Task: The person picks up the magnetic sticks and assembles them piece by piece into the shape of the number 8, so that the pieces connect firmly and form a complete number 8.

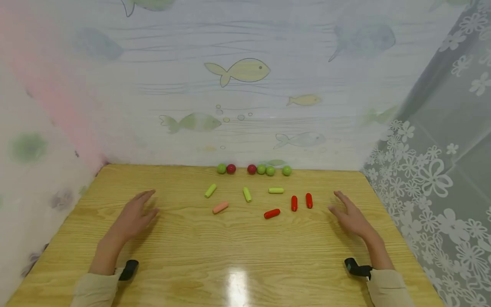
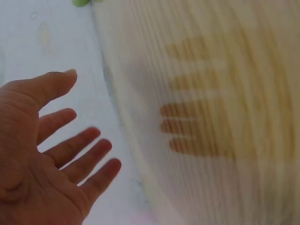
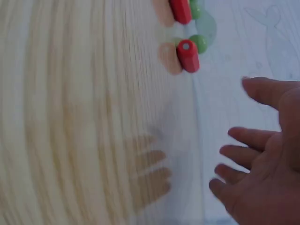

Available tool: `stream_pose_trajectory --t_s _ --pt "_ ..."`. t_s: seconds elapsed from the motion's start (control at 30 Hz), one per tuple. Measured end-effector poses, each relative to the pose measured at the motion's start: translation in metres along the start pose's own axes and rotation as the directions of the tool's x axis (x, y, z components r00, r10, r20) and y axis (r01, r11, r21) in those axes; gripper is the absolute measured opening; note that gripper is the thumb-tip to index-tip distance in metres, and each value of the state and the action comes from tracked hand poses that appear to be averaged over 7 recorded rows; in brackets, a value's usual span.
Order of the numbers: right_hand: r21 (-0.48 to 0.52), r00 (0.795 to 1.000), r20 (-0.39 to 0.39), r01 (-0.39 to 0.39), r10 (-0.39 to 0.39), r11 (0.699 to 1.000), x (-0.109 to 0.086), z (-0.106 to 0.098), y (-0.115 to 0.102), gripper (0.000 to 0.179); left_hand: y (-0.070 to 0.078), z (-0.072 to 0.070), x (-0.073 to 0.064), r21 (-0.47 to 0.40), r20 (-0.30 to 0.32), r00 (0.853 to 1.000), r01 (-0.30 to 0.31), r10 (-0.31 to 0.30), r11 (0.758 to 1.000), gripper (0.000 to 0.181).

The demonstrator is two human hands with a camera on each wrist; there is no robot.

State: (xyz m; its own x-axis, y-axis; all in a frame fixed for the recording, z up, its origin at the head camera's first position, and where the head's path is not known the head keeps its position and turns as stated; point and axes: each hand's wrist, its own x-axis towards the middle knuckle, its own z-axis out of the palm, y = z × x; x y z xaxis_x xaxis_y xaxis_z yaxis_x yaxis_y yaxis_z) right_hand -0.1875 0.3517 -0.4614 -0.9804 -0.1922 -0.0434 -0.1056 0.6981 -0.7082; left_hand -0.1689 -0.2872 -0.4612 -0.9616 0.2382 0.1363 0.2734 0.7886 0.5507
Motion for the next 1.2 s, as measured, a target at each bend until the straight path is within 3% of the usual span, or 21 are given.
stream_pose_trajectory --t_s 0.13,0.4,0.9,1.2 --pt "0.201 1.000 -0.011 0.023 -0.021 0.979 0.002 0.005 -0.002 0.063 0.004 0.005 0.003 -0.067 0.000 1.000 0.003 -0.003 0.998 0.045" --pt "0.487 0.984 -0.172 0.120 -0.039 0.865 0.009 0.021 -0.001 0.051 0.016 0.015 0.006 -0.146 0.023 1.000 0.001 0.002 0.989 0.034" --pt "0.642 0.969 -0.240 0.205 -0.060 0.738 0.022 0.046 -0.010 0.044 0.038 0.036 0.006 -0.283 0.028 1.000 0.003 0.005 0.959 0.027" --pt "0.680 0.964 -0.261 0.223 -0.054 0.698 0.030 0.062 -0.017 0.040 0.061 0.067 0.003 -0.343 0.055 0.998 -0.004 0.024 0.939 0.025"
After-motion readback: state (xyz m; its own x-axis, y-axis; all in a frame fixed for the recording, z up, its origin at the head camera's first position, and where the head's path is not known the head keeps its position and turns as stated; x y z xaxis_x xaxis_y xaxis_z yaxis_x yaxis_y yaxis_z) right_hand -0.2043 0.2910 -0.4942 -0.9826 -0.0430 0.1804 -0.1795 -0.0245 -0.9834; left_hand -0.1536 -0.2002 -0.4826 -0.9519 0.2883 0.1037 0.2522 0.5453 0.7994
